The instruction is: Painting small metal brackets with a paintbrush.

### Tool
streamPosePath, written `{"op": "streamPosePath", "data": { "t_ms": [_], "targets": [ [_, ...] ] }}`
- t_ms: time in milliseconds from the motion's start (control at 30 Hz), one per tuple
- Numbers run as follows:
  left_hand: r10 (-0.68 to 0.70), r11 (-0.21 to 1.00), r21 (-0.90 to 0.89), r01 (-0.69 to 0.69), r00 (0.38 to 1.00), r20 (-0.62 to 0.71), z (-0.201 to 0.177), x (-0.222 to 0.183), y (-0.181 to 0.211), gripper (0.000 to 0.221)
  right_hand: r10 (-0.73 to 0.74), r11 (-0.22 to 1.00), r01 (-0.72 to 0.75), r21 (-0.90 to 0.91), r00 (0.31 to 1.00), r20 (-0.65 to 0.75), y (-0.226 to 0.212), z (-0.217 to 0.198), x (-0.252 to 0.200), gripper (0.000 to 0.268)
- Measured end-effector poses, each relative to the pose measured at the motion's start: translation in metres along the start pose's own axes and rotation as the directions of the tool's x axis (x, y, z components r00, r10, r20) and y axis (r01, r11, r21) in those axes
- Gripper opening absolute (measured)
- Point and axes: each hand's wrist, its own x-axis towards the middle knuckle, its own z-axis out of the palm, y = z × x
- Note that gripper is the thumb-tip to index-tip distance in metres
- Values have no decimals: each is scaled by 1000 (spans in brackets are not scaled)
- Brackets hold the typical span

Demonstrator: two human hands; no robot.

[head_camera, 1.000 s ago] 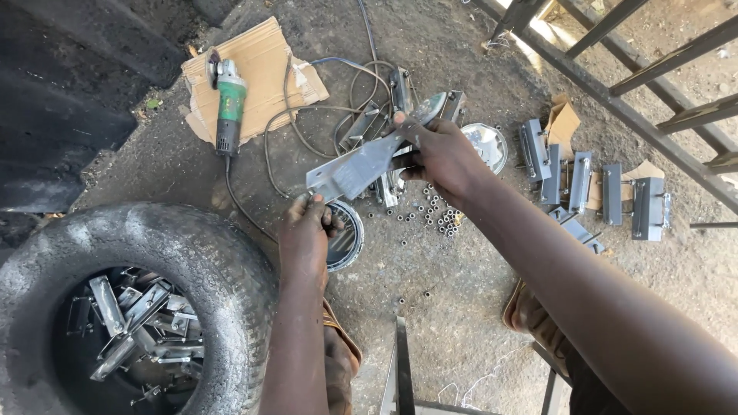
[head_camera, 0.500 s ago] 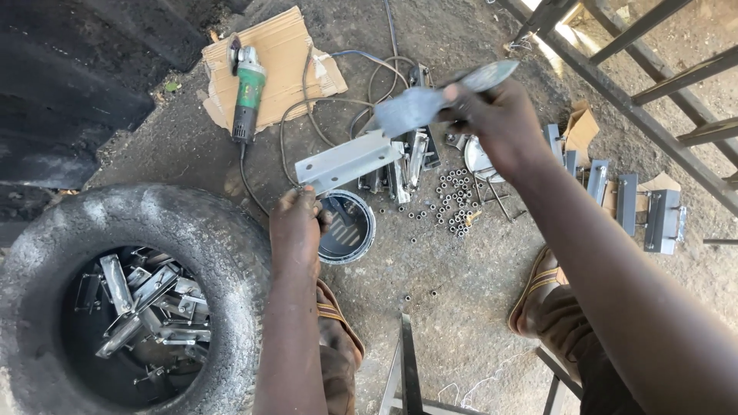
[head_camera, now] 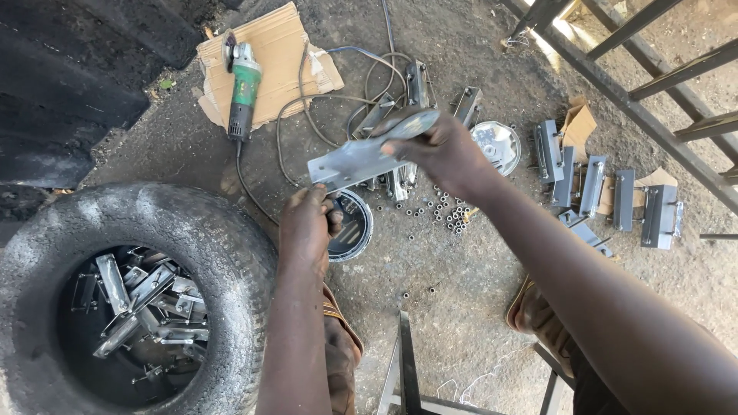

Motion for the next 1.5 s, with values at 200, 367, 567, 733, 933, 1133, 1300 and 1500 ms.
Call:
{"op": "streamPosePath", "data": {
  "t_ms": [200,367,567,733,933,1133,1300,1500],
  "targets": [
    [39,987,-153,-48,997,-59,-22,3,5,23,-37,999,42,16,979,-201,47,-65,18,37],
    [-84,988,-141,61,983,-163,-17,3,17,24,149,989,-147,31,938,-312,-1,-61,17,24],
    [-95,994,-76,84,984,-153,-10,7,12,23,219,959,-191,211,968,-120,-10,-23,12,25],
    [-78,996,41,85,987,-141,-12,0,21,27,324,942,-298,155,929,-181,-1,-39,18,22],
    [-34,997,-82,14,969,-245,-28,8,19,24,408,907,-310,284,815,-413,20,-70,17,23],
    [-16,999,35,26,968,-249,-25,5,15,29,487,869,-395,298,789,-374,91,-76,13,21],
    [148,985,105,-133,977,-154,-15,18,-10,25,642,750,-355,558,593,-486,239,-113,-8,39],
    [128,939,333,-89,987,-96,12,19,-7,30,821,524,-84,847,312,-477,295,-135,-41,36]
  ]
}}
